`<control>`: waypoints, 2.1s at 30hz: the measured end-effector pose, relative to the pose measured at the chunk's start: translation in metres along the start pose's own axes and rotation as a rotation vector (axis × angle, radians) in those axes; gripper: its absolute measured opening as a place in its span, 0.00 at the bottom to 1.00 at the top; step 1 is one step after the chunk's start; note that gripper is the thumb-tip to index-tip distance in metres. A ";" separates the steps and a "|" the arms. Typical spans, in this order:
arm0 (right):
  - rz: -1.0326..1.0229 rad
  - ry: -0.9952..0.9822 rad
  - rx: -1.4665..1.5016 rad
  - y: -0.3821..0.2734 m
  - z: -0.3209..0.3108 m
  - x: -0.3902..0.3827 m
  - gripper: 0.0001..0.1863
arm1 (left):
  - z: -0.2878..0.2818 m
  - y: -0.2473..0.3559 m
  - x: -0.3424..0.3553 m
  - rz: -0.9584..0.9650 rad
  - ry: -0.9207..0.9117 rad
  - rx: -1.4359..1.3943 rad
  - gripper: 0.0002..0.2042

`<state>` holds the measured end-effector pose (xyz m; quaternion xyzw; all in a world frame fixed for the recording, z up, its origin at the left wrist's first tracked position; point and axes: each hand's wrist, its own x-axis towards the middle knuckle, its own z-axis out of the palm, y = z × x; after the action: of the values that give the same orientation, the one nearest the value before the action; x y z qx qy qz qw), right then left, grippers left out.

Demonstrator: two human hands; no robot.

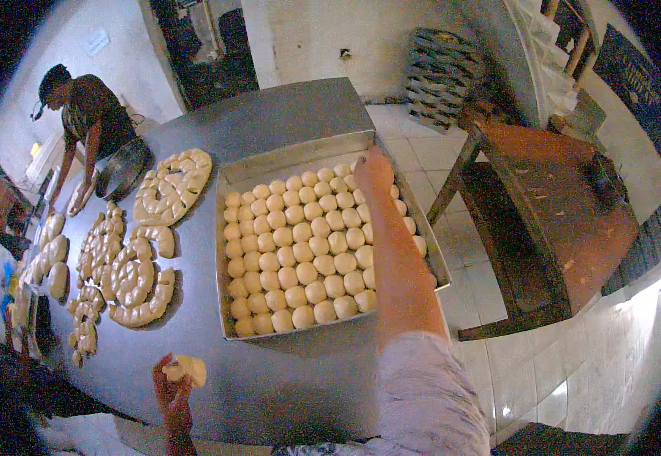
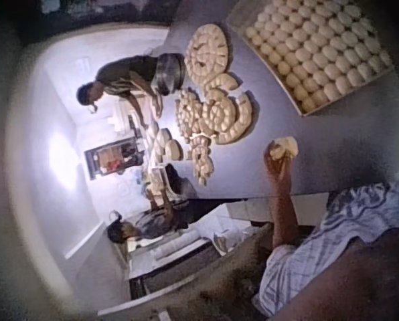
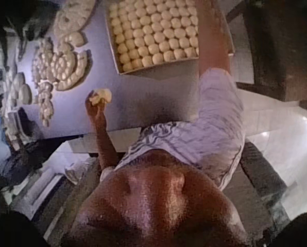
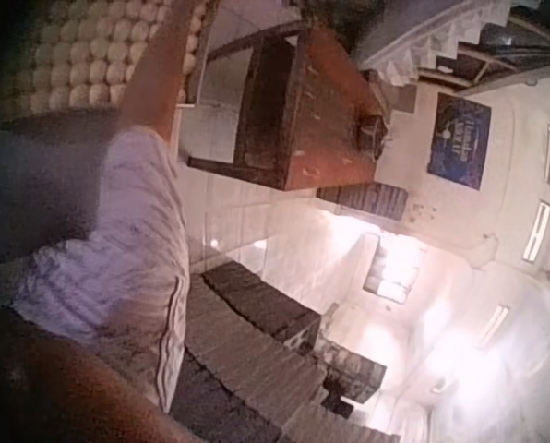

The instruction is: The person rolls pieces of dough into small balls by hand and places them in a metal tray, then moves the full tray to a stack and begins filling another tray.

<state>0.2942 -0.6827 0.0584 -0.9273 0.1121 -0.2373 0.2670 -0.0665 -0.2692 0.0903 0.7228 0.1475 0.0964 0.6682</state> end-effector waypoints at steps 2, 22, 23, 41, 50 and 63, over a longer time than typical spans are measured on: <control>-0.019 -0.044 0.383 -0.055 -0.025 -0.046 0.14 | 0.001 0.002 -0.006 -0.002 0.014 -0.016 0.17; -0.447 -0.267 -0.102 -0.139 -0.059 -0.414 0.18 | -0.192 -0.075 0.006 -0.085 0.140 -0.211 0.09; -0.455 -0.296 -0.097 -0.139 -0.054 -0.428 0.17 | -0.200 -0.077 0.004 -0.087 0.126 -0.199 0.09; 0.081 0.017 -0.261 -0.050 -0.081 -0.364 0.13 | -0.168 -0.052 0.001 -0.236 -0.276 -0.282 0.04; 0.022 -0.090 -0.154 -0.024 -0.095 -0.348 0.14 | -0.100 -0.057 0.034 -0.187 -0.288 0.152 0.11; -0.025 0.153 1.055 -0.048 -0.179 -0.146 0.13 | -0.023 -0.039 0.008 -0.233 -0.062 0.062 0.06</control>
<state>0.0823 -0.6731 0.1627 -0.6485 -0.0146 -0.3314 0.6851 -0.0702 -0.2426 0.0528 0.7238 0.2126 -0.0088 0.6563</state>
